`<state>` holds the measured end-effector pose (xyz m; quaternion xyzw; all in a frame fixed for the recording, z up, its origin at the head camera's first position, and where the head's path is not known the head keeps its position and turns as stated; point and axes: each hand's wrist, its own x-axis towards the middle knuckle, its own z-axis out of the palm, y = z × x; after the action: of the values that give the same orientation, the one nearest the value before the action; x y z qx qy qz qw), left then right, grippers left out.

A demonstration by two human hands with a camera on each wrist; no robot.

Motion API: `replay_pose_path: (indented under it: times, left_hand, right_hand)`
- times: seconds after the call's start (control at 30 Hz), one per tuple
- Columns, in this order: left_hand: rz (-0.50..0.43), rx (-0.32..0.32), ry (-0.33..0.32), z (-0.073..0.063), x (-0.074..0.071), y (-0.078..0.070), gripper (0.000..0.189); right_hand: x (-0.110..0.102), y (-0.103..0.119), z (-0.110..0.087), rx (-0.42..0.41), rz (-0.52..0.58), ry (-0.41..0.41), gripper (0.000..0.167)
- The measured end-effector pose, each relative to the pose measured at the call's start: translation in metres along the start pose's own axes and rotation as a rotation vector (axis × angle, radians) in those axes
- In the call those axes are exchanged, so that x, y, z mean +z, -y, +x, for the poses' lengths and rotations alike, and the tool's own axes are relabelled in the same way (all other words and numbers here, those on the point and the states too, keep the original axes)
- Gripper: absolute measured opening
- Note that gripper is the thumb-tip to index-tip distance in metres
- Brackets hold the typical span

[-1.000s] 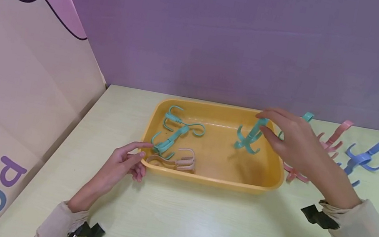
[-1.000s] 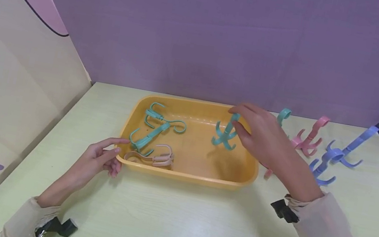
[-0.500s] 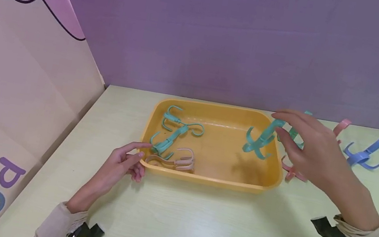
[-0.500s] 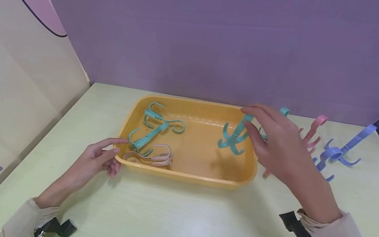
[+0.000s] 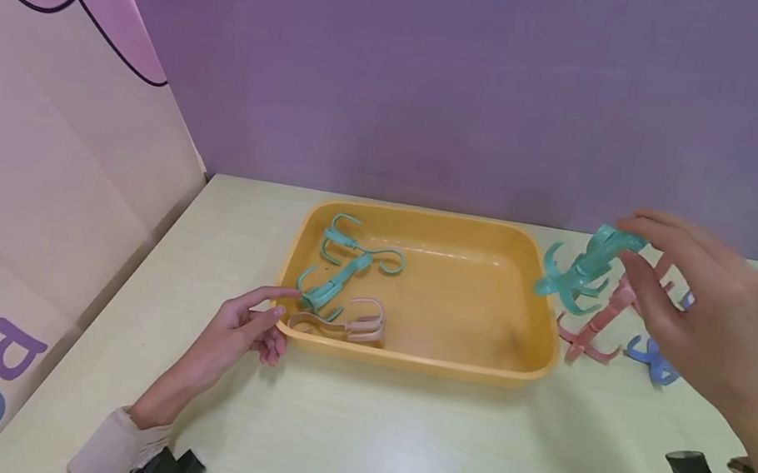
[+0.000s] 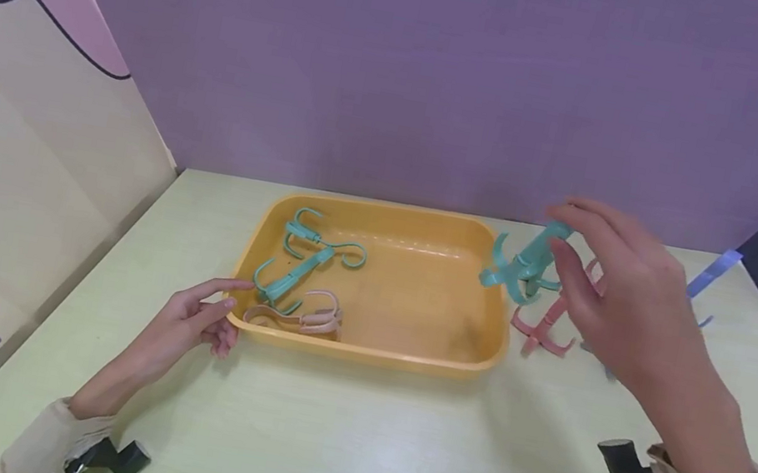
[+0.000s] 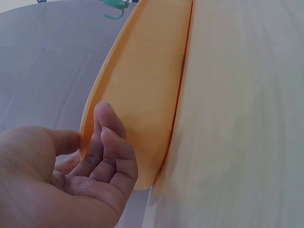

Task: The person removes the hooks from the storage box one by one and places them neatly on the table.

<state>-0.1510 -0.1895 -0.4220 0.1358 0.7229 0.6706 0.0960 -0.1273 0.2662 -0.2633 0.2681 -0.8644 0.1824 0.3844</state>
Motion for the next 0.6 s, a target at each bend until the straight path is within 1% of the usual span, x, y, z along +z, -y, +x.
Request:
replay_pose_path:
  times: [0.13, 0.2, 0.3, 0.4, 0.5, 0.6]
  left_hand:
    - [-0.005, 0.004, 0.004, 0.001, 0.0, 0.001, 0.039]
    - [-0.003, 0.008, 0.005, 0.001, -0.001, 0.001, 0.039]
    - [0.002, 0.008, 0.003, 0.001, -0.001, 0.001, 0.038]
    - [0.006, 0.004, 0.002, 0.001, -0.002, 0.001, 0.038]
    - [0.006, 0.002, 0.004, 0.001, -0.002, 0.002, 0.038]
    - [0.006, 0.003, 0.006, 0.001, -0.002, 0.002, 0.038]
  right_hand:
    - [-0.011, -0.004, -0.002, 0.05, -0.056, -0.015, 0.028]
    - [-0.017, -0.006, -0.003, 0.089, -0.082, -0.025, 0.032]
    - [-0.024, -0.009, -0.004, 0.134, -0.095, -0.041, 0.034]
    - [-0.028, -0.016, -0.005, 0.16, -0.102, -0.085, 0.032]
    - [-0.033, -0.025, -0.006, 0.165, -0.141, -0.121, 0.031]
    - [-0.037, -0.034, -0.008, 0.181, -0.157, -0.182, 0.031]
